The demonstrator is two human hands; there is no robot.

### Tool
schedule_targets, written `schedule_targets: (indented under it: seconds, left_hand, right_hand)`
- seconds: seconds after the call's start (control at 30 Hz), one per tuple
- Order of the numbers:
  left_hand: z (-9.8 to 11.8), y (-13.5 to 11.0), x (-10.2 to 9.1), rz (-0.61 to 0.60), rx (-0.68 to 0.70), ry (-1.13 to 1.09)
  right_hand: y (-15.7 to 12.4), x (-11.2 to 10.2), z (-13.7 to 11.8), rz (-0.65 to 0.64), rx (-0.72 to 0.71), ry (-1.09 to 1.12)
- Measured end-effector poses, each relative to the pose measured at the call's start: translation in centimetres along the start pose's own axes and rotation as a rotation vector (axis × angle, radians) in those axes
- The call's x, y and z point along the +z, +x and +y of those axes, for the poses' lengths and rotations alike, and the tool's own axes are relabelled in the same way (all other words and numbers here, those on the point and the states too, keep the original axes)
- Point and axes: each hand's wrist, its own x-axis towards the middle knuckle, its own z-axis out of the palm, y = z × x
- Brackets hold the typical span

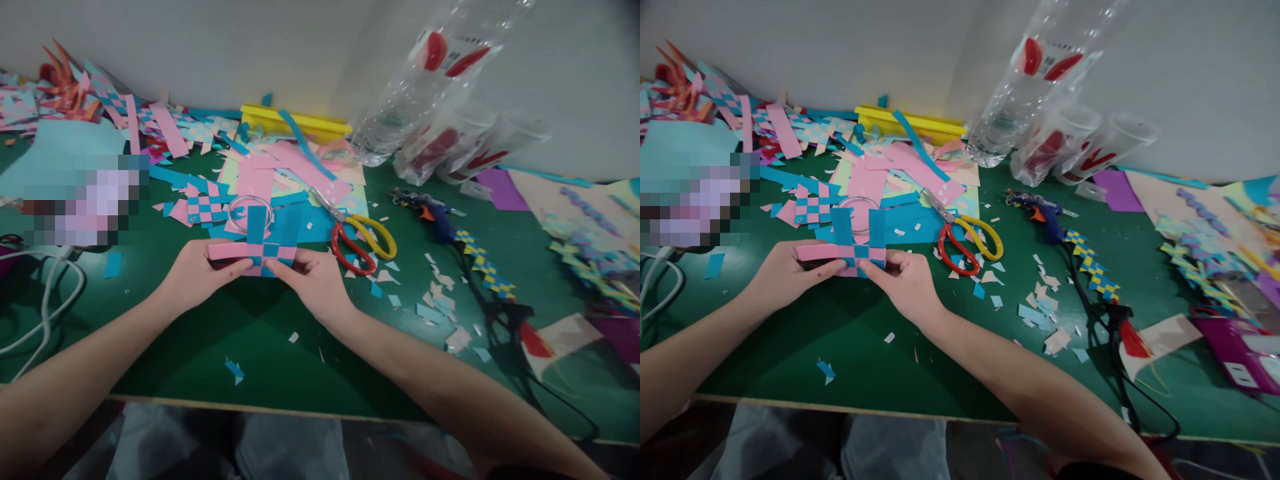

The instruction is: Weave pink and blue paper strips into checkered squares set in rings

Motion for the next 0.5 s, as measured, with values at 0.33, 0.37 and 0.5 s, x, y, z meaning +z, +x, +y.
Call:
schedule_targets:
  seconds: [0.33, 0.37, 0.5]
  left_hand:
    - [0.05, 0.02, 0.02, 0.042, -0.049, 0.007]
    - [0.01, 0.03, 0.06, 0.042, -0.060, 0.002]
    - [-0.12, -0.01, 0.16, 0.032, -0.064, -0.026]
  right_hand:
    - [-0.03, -0.02, -0.10, -0.027, 0.020, -0.078]
    - [-0.05, 0.01, -0.11, -0.025, 0.020, -0.080]
    - [-0.17, 0.19, -0.11, -0.013, 0.006, -0.048]
